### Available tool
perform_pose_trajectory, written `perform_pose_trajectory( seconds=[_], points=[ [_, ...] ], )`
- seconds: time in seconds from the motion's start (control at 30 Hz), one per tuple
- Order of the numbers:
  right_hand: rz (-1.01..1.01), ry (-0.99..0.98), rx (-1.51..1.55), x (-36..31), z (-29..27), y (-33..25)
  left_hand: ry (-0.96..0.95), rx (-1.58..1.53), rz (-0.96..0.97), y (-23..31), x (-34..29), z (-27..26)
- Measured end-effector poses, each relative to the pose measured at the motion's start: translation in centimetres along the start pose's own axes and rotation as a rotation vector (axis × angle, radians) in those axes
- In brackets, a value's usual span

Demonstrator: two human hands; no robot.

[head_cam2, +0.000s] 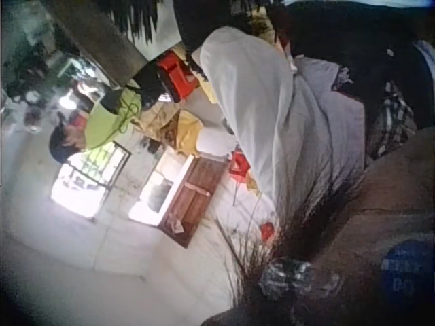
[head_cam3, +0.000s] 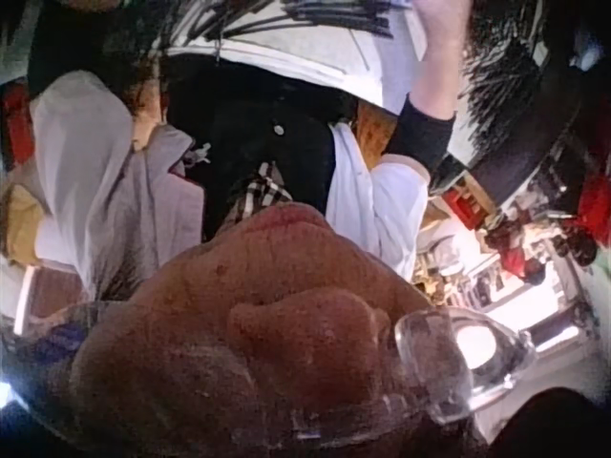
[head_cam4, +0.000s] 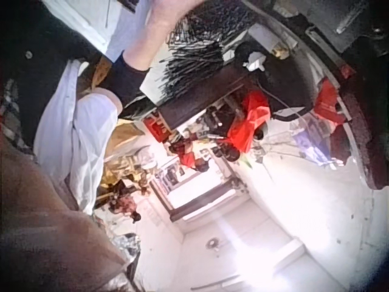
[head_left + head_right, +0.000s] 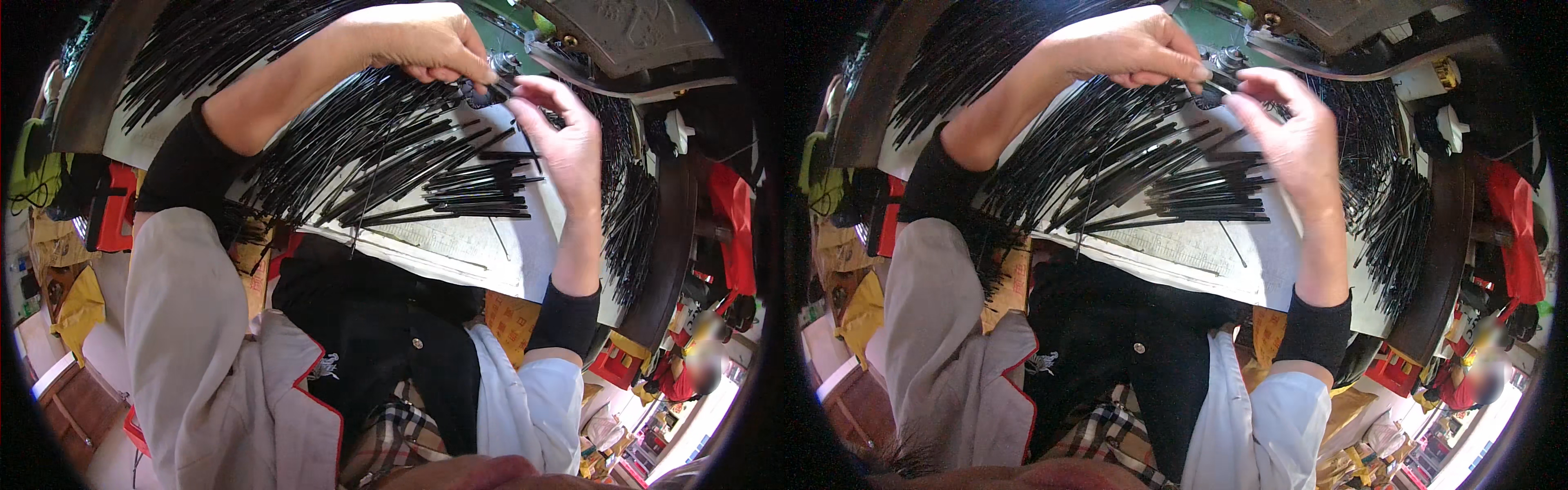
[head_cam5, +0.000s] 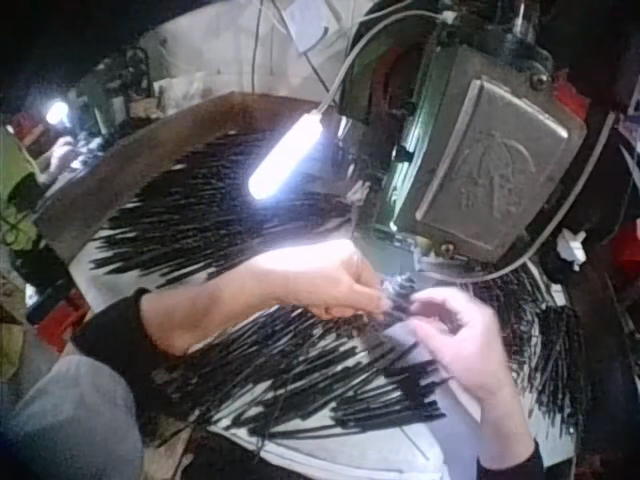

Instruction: Manually assemble and trim black plastic components using a mechanical press.

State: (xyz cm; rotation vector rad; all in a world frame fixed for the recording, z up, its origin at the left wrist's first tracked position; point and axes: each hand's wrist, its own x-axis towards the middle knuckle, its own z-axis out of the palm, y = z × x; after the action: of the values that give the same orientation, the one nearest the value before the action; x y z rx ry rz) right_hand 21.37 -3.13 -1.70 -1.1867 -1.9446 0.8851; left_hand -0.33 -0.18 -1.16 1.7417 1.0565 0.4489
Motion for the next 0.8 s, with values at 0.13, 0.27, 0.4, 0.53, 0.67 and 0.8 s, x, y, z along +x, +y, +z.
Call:
perform_pose_trajectory(
  seconds=[0.13, 0.27, 0.4, 0.53, 0.67, 0.8],
  points=[
    [-0.216, -0.061, -0.317, -1.2, 0.8, 0.0, 0.072, 0.107, 0.005, 1.6, -1.3, 0.8],
    [0.144, -0.198, 0.160, -0.7, 0.0, -0.2, 0.198, 0.753, 0.199, -0.4, -2.4, -1.2],
    [0.269, -0.294, 0.294, -0.4, -0.5, 0.0, 0.230, 0.878, 0.043, 2.4, -3.5, -0.6],
    [0.262, -0.282, 0.340, -0.1, -0.3, 1.0, 0.236, 0.663, -0.010, 2.4, -3.5, -0.9],
    [0.258, -0.283, 0.299, 0.0, -0.3, 0.8, 0.163, 0.353, -0.080, 2.5, -3.0, -1.6],
    [0.322, -0.316, 0.278, -0.3, 0.1, 0.4, 0.151, 0.005, 0.033, -2.1, -0.6, -1.0]
  ],
)
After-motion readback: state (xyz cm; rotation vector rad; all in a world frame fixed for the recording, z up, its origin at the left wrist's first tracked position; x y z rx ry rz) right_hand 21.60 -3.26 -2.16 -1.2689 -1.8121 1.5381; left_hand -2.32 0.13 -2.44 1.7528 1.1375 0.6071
